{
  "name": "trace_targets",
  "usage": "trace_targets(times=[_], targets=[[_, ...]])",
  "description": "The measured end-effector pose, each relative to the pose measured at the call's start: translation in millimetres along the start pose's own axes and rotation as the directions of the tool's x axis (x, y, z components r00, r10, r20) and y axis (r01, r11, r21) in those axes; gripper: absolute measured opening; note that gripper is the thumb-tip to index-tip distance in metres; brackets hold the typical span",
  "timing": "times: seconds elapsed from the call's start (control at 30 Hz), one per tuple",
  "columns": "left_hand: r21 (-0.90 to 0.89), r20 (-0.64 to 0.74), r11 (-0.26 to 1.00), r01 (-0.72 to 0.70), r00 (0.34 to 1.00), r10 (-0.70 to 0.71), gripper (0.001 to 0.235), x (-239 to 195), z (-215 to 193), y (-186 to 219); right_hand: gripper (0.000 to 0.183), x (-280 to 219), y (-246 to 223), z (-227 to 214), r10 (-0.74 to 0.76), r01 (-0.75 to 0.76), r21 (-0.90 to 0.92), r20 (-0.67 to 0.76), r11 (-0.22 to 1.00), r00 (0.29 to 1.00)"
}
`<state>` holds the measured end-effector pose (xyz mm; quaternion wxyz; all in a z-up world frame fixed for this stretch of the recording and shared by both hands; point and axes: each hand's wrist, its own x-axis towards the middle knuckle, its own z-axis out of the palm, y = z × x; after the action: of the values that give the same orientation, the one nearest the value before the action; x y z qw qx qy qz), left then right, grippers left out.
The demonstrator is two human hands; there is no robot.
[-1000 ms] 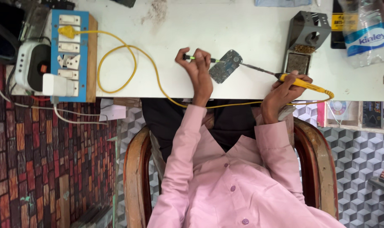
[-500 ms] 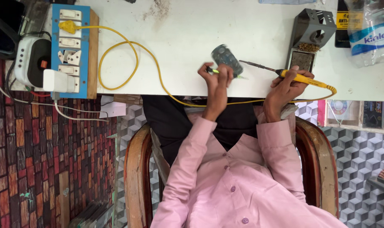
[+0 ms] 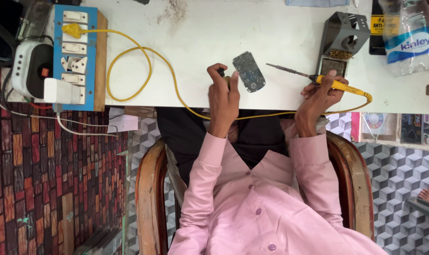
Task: The person uses a soldering iron to apply heat to a small electronic component held in the left hand. The person repeatedly touches the iron to the component's surface while seated at a cluttered workbench.
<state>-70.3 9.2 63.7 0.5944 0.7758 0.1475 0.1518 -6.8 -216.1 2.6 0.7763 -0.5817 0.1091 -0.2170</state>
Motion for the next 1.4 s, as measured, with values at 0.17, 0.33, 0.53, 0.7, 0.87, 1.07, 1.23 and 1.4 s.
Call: trace_targets(times=[0.17,0.33,0.53,0.7,0.87,1.07,1.23,1.4], targets=[[0.544,0.008,0.838,0.032,0.999,-0.043,0.047,15.7,-4.5,25.7,0.038,2.4,1.8,1.0,-0.016,0.017,0.029,-0.023,0.999,1.0],[0.698,0.026,0.713,0.058,0.994,-0.105,0.056,28.0,17.4,26.2,0.036,0.2,2.2,-2.1,-0.015,0.017,0.045,-0.032,0.999,0.999],[0.68,0.25,0.704,-0.206,0.967,0.042,0.05,42.0,28.0,12.4,0.036,7.5,0.2,-6.4,0.065,-0.052,0.142,-0.089,0.989,0.994],[0.631,0.356,0.68,-0.373,0.918,0.173,0.059,39.3,9.0,11.4,0.037,5.8,1.4,-9.0,0.067,-0.052,0.216,-0.063,0.975,0.996],[0.748,0.199,0.651,-0.129,0.979,-0.034,0.052,23.6,3.2,15.0,0.035,-2.1,5.0,-9.5,0.04,-0.035,0.096,-0.054,0.995,0.998],[0.637,0.252,0.759,-0.139,0.967,-0.034,0.09,21.6,7.8,7.4,0.032,-0.4,3.4,-8.7,0.033,-0.031,0.124,-0.014,0.992,0.999],[0.648,0.298,0.752,-0.122,0.949,-0.104,0.086,20.6,10.5,3.4,0.026,-2.1,6.3,-8.1,0.007,-0.008,0.094,0.004,0.996,1.0],[0.671,0.269,0.727,-0.146,0.962,-0.055,0.085,20.4,9.1,11.9,0.026,-2.3,3.4,-6.7,0.014,-0.018,0.079,0.045,0.997,0.999]])
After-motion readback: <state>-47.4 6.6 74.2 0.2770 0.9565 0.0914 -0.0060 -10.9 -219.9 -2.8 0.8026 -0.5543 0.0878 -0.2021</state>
